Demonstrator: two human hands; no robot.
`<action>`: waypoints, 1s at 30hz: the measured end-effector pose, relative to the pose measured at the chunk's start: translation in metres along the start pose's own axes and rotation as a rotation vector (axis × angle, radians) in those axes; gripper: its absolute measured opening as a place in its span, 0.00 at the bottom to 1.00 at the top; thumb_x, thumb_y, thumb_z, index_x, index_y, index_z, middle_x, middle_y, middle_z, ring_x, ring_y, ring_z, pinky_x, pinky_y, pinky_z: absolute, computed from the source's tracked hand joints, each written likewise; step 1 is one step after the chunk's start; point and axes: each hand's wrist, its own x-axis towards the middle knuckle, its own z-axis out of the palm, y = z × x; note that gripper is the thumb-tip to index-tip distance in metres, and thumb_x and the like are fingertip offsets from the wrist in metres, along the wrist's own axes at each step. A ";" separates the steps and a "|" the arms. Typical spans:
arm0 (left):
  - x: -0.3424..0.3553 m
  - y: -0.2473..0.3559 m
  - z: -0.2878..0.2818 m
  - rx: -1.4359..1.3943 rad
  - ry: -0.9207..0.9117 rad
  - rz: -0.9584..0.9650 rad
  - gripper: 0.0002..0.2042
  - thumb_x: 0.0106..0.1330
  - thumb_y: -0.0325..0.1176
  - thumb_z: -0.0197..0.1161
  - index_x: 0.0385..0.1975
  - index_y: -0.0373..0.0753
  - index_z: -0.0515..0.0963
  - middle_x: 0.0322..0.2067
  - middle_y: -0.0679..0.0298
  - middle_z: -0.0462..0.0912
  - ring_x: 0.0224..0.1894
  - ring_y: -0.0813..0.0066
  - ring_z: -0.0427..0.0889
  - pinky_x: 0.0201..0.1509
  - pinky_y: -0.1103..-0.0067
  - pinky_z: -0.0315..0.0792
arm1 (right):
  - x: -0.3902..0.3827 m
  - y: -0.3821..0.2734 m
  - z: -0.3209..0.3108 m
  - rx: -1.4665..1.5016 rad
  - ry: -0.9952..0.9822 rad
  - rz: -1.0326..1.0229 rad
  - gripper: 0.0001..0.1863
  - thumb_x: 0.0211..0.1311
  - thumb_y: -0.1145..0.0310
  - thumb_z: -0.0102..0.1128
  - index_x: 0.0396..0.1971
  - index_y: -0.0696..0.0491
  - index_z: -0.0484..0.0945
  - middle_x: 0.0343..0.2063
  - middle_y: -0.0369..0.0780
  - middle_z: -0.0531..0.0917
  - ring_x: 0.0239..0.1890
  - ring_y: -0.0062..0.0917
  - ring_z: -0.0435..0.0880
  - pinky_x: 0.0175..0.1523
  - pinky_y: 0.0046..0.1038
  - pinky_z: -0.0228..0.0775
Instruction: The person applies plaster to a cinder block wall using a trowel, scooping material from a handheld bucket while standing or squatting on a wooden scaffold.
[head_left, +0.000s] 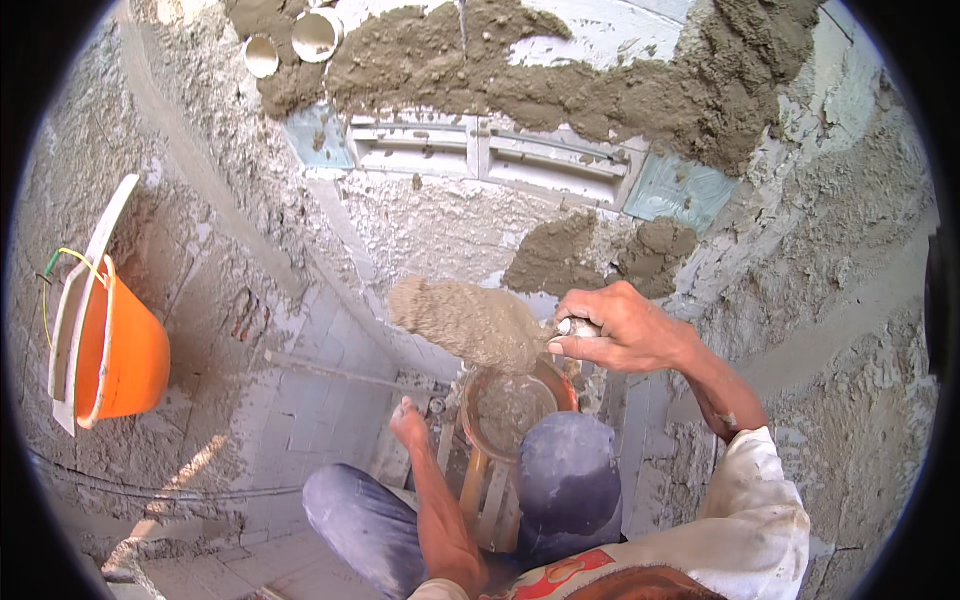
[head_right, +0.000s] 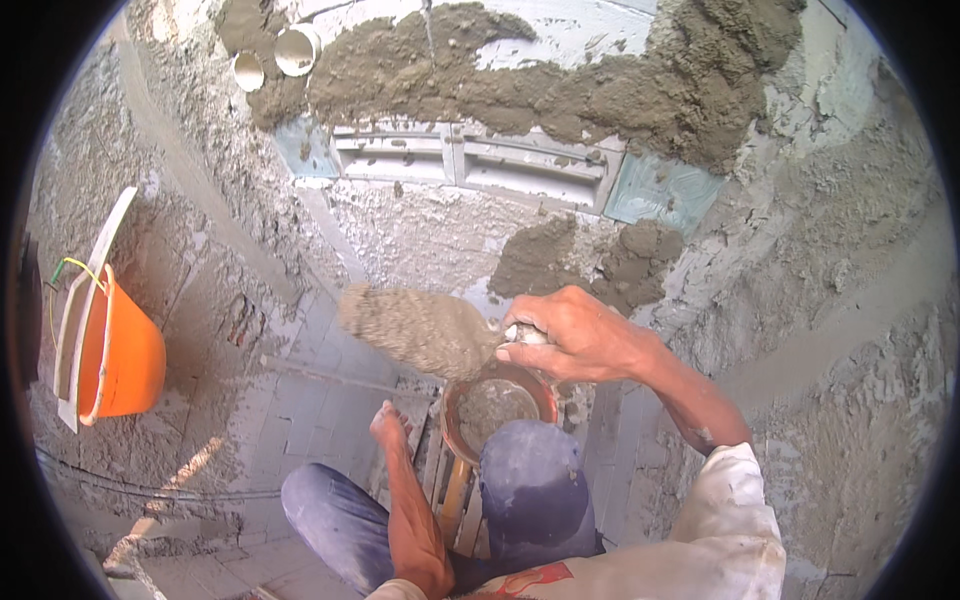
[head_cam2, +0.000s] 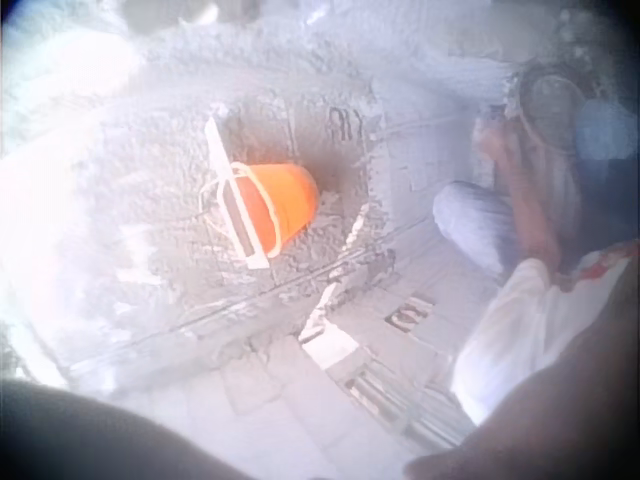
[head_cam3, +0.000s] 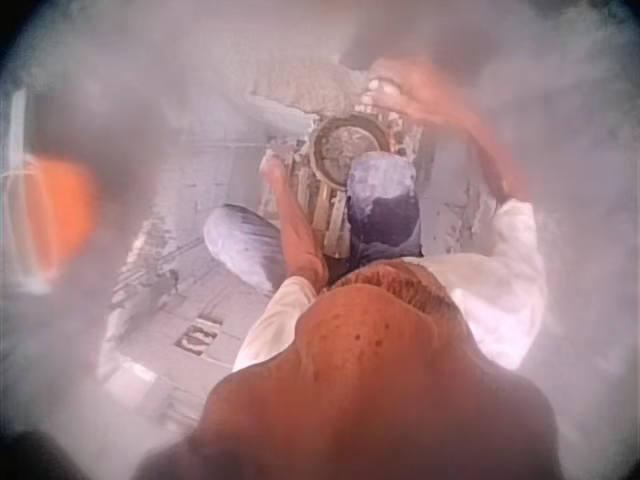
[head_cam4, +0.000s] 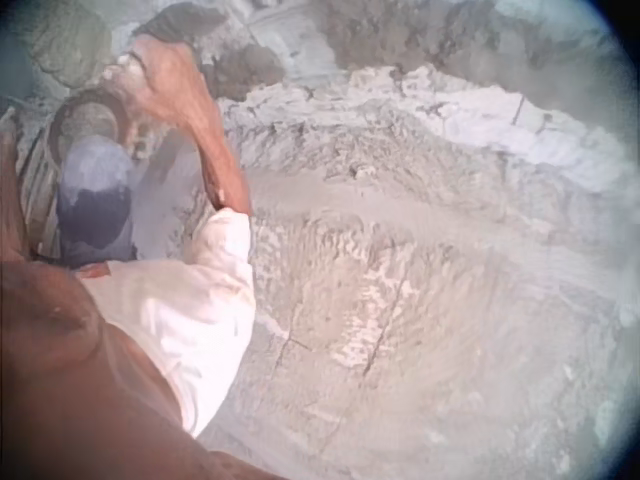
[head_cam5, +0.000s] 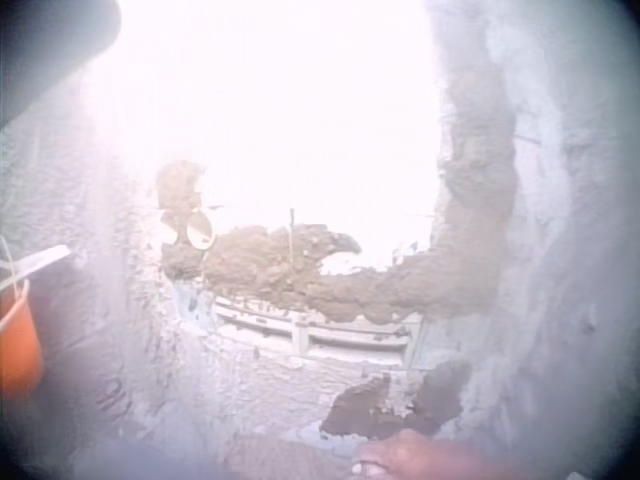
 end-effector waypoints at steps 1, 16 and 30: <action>-0.001 0.004 0.001 -0.064 0.022 -0.035 0.17 0.72 0.38 0.57 0.22 0.34 0.75 0.21 0.65 0.76 0.21 0.75 0.73 0.25 0.73 0.68 | 0.009 -0.014 -0.026 0.109 -0.023 -0.009 0.16 0.68 0.59 0.62 0.35 0.59 0.80 0.17 0.45 0.81 0.19 0.28 0.83 0.26 0.30 0.75; -0.049 0.019 0.028 0.089 -0.545 -0.092 0.22 0.71 0.50 0.60 0.47 0.32 0.79 0.38 0.63 0.80 0.36 0.74 0.78 0.35 0.74 0.76 | -0.063 0.027 -0.218 0.071 0.727 0.376 0.17 0.70 0.52 0.58 0.27 0.48 0.73 0.12 0.26 0.66 0.09 0.09 0.60 0.12 0.15 0.52; -0.088 0.042 0.063 0.109 -0.840 0.031 0.14 0.60 0.37 0.70 0.36 0.30 0.83 0.30 0.63 0.83 0.33 0.75 0.78 0.41 0.77 0.71 | -0.135 0.128 0.163 -0.686 -0.312 0.561 0.17 0.63 0.66 0.58 0.48 0.59 0.76 0.34 0.54 0.84 0.34 0.45 0.87 0.38 0.42 0.80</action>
